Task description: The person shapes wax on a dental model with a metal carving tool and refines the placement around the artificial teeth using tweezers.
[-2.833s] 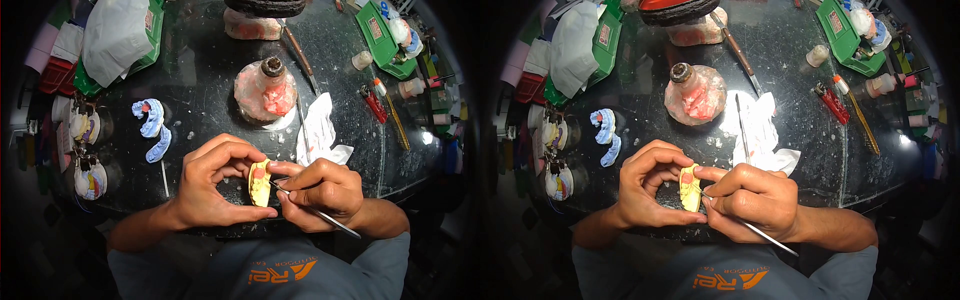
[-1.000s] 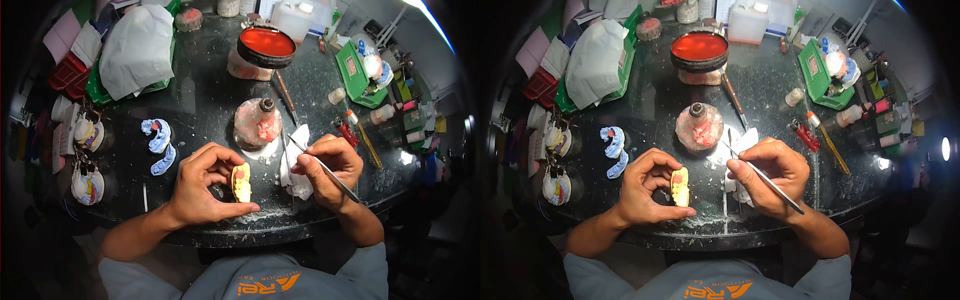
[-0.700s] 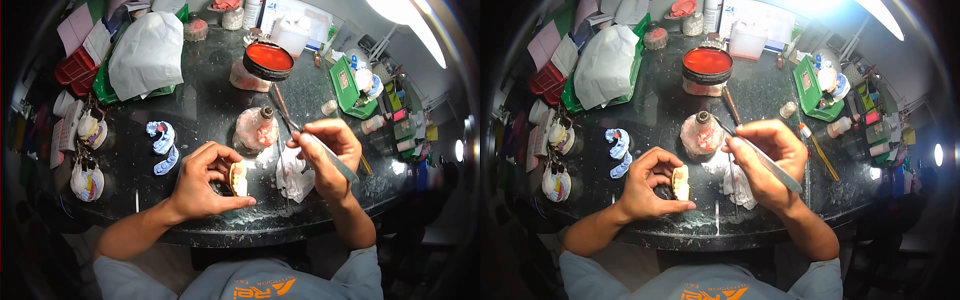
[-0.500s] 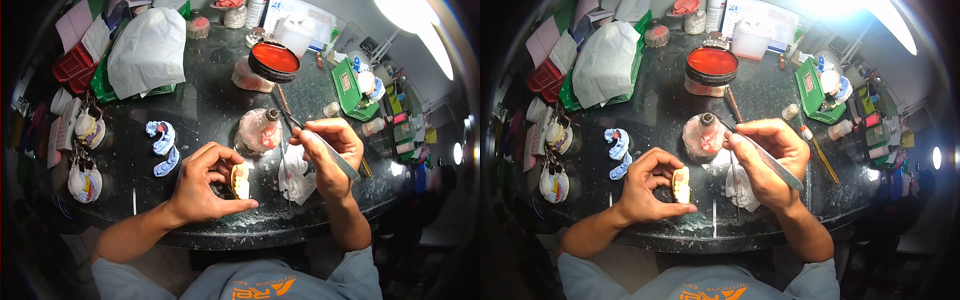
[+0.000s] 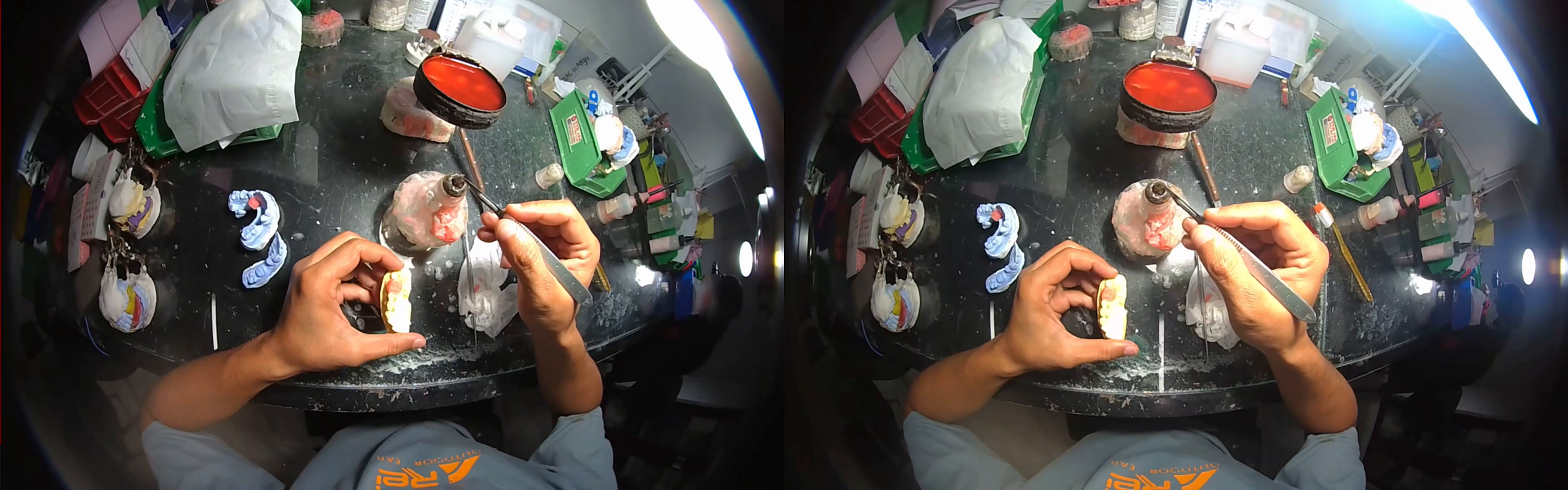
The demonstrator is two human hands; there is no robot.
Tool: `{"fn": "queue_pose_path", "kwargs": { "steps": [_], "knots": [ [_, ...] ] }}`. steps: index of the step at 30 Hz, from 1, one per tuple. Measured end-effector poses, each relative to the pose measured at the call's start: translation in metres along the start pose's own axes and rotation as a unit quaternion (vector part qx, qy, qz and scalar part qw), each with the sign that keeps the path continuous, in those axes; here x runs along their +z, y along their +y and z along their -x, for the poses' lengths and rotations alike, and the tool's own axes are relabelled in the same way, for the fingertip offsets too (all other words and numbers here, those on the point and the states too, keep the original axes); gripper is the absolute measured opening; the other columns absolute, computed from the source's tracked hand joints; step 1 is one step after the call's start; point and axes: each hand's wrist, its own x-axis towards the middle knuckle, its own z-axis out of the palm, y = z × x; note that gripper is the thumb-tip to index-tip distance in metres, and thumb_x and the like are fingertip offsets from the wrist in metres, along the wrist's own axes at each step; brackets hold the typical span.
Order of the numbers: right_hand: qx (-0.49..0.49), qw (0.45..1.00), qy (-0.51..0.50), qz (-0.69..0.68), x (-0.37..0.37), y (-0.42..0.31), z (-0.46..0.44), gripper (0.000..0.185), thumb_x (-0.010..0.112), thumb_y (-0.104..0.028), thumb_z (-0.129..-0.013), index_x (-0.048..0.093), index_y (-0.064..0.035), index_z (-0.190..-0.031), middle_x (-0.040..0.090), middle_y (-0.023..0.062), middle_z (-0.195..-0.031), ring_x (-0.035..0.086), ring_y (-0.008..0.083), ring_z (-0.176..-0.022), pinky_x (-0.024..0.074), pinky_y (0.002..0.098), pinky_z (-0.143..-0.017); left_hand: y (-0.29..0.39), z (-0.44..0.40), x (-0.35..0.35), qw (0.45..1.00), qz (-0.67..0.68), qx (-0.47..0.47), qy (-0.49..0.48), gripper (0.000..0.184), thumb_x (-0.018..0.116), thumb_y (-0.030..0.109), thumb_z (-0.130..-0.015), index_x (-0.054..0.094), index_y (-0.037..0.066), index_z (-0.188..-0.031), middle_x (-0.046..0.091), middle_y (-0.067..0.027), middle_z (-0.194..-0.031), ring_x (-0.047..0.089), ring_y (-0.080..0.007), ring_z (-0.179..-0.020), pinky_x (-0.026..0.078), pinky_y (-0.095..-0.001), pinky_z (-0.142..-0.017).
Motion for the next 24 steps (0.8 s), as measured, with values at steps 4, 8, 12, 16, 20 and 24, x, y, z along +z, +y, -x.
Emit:
{"fn": "queue_pose_path", "kwargs": {
  "steps": [4,8,12,16,20,24],
  "knots": [
    [-0.005,1.000,0.001,-0.002,0.000,0.001,0.000,0.019,0.074,0.008,-0.093,0.068,0.0046,-0.111,0.077,0.0175,-0.099,0.077,0.0198,-0.092,0.0613,0.0298,-0.084,0.001,0.001,0.000,1.000,0.008,-0.007,0.001,0.068,0.103,0.011,-0.063,0.064,-0.004,-0.116,0.057,-0.0081,-0.115,0.063,-0.0093,-0.097,0.063,-0.0232,-0.082],
    [-0.020,1.000,0.005,0.006,0.001,0.000,0.002,0.019,0.073,0.008,-0.093,0.067,0.0045,-0.111,0.077,0.0175,-0.099,0.077,0.0196,-0.092,0.0615,0.0297,-0.083,0.000,0.001,0.000,1.000,0.017,-0.002,0.003,0.068,0.103,0.011,-0.063,0.064,-0.004,-0.116,0.056,-0.0080,-0.116,0.063,-0.0094,-0.097,0.063,-0.0230,-0.082],
    [-0.044,0.999,0.016,0.009,0.004,-0.001,0.020,0.020,0.074,0.009,-0.092,0.063,0.0037,-0.108,0.075,0.0164,-0.098,0.076,0.0197,-0.088,0.0607,0.0302,-0.081,0.003,0.002,-0.002,1.000,0.023,-0.009,0.008,0.069,0.103,0.009,-0.064,0.063,-0.003,-0.119,0.056,-0.0079,-0.117,0.063,-0.0094,-0.098,0.063,-0.0235,-0.083],
    [-0.131,0.977,-0.119,0.122,0.001,0.004,0.028,0.022,0.077,0.011,-0.084,0.067,0.0023,-0.101,0.075,0.0152,-0.089,0.075,0.0293,-0.095,0.0587,0.0413,-0.093,0.001,0.002,-0.002,0.997,0.072,-0.028,0.009,0.072,0.102,0.006,-0.063,0.061,-0.003,-0.122,0.055,-0.0072,-0.118,0.064,-0.0098,-0.099,0.063,-0.0244,-0.085],
    [-0.121,0.984,-0.129,0.032,0.013,0.013,0.038,0.022,0.076,0.014,-0.079,0.067,0.0025,-0.096,0.076,0.0162,-0.088,0.074,0.0415,-0.106,0.0551,0.0520,-0.105,0.001,0.002,-0.003,0.994,0.105,-0.031,0.005,0.072,0.101,0.004,-0.064,0.061,-0.003,-0.123,0.055,-0.0076,-0.119,0.064,-0.0104,-0.101,0.062,-0.0248,-0.086],
    [-0.102,0.987,-0.124,0.002,0.019,0.018,0.044,0.019,0.073,0.016,-0.078,0.065,0.0041,-0.091,0.071,0.0158,-0.085,0.076,0.0273,-0.086,0.0602,0.0533,-0.101,0.003,0.002,-0.004,0.995,0.102,-0.020,-0.009,0.073,0.100,0.003,-0.065,0.061,-0.005,-0.125,0.056,-0.0092,-0.121,0.065,-0.0119,-0.104,0.063,-0.0260,-0.088]
  ]
}}
